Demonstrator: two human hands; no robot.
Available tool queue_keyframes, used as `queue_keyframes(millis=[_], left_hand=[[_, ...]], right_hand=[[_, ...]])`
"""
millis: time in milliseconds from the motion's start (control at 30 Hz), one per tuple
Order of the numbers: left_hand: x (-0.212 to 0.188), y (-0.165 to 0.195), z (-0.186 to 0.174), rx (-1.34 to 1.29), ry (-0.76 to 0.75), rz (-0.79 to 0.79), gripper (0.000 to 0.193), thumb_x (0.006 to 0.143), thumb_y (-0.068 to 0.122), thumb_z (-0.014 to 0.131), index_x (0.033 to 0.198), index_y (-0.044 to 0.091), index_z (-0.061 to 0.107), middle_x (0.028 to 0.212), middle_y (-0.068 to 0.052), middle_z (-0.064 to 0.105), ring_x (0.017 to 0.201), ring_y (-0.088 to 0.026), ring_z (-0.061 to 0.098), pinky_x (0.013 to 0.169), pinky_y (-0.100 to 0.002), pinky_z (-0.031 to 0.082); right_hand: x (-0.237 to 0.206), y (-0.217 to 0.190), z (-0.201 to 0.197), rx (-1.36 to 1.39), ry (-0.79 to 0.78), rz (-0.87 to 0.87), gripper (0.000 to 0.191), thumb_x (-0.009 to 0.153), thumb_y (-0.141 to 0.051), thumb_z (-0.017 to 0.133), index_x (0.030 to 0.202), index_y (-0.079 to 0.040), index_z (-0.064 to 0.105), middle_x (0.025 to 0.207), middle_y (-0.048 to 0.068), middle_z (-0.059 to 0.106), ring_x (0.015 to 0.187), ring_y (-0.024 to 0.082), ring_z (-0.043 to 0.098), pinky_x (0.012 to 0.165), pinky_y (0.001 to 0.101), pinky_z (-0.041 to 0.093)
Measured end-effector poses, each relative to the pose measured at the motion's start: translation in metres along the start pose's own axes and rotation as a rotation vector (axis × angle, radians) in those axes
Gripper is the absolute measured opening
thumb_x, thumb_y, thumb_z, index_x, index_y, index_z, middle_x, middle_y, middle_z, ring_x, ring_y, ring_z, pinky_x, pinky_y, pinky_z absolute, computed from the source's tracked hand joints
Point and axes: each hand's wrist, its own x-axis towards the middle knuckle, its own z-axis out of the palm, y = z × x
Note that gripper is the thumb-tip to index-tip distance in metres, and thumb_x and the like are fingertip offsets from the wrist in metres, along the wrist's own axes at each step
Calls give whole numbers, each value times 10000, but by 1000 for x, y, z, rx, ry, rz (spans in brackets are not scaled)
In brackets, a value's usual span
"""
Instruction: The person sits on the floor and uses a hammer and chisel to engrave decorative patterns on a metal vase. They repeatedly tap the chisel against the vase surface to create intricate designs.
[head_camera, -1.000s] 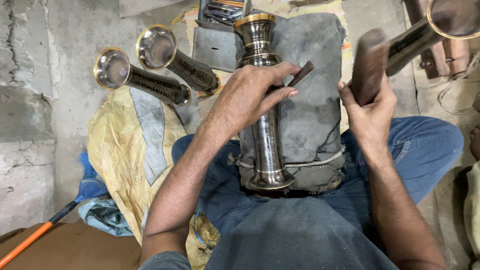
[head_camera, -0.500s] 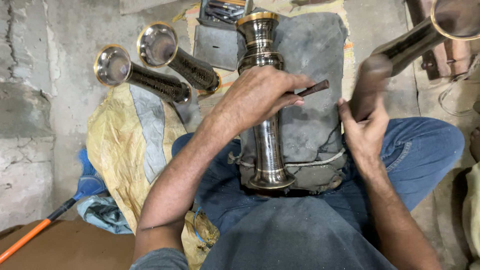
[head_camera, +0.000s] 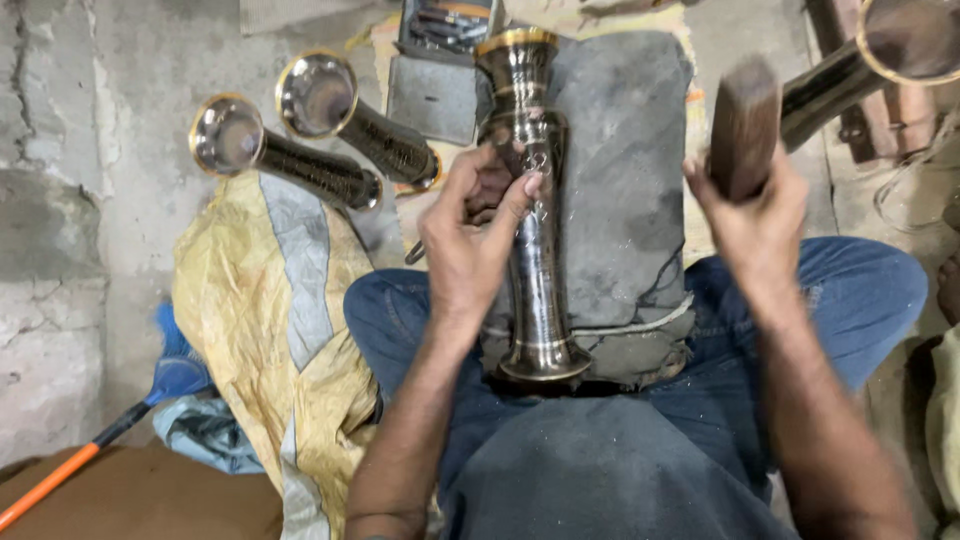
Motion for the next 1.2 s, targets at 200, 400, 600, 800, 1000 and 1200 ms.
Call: queue_keyframes(millis=[200, 400, 600, 800, 1000, 1200], left_hand=[[-15, -15, 10, -40, 166, 62, 317, 1008, 128, 761, 1278, 13, 642, 897, -43, 760, 828, -80, 729, 749, -227, 572], [-20, -15, 12, 64, 196, 85, 214, 994, 97, 771, 1140, 5, 644, 897, -57, 761, 804, -100, 741, 717, -247, 585], [-25, -19, 21, 17, 280, 68, 230, 980, 90, 783, 1119, -4, 625, 864, -55, 739, 780, -105, 712, 739, -267, 583], [-34, -23, 29, 104, 359, 181, 256, 966, 70, 805, 1141, 2, 632, 877, -58, 736, 772, -94, 704, 728, -252, 584], [-37, -29, 27, 151, 358, 174, 289, 967, 86, 808, 1188, -4, 644, 846, -53, 719, 751, -105, 699, 693, -248, 573], [-34, -30, 24, 132, 343, 146, 281, 943, 111, 813, 1116, 2, 620, 834, -55, 731, 760, -114, 738, 687, -261, 613]], right_hand=[[75, -61, -13, -447, -83, -648, 316, 920, -185, 861, 1115, 2, 697, 882, 122, 720, 747, 270, 689, 678, 437, 540], [107, -140, -36, -651, -225, -811, 273, 859, -123, 813, 1097, -67, 691, 902, 108, 702, 833, 278, 714, 681, 398, 550], [114, -177, -32, -749, -291, -927, 165, 934, -88, 761, 1071, -94, 668, 884, 79, 685, 829, 241, 719, 692, 352, 560], [115, -184, -32, -622, -339, -899, 271, 816, -109, 790, 1055, -56, 674, 869, 123, 693, 803, 300, 721, 641, 395, 568], [110, -194, -40, -575, -429, -753, 323, 891, -188, 816, 1166, -86, 681, 942, 102, 681, 883, 286, 689, 718, 415, 546], [104, -183, -39, -710, -345, -884, 351, 787, -228, 791, 1079, -81, 663, 997, 44, 712, 989, 233, 694, 812, 393, 541]])
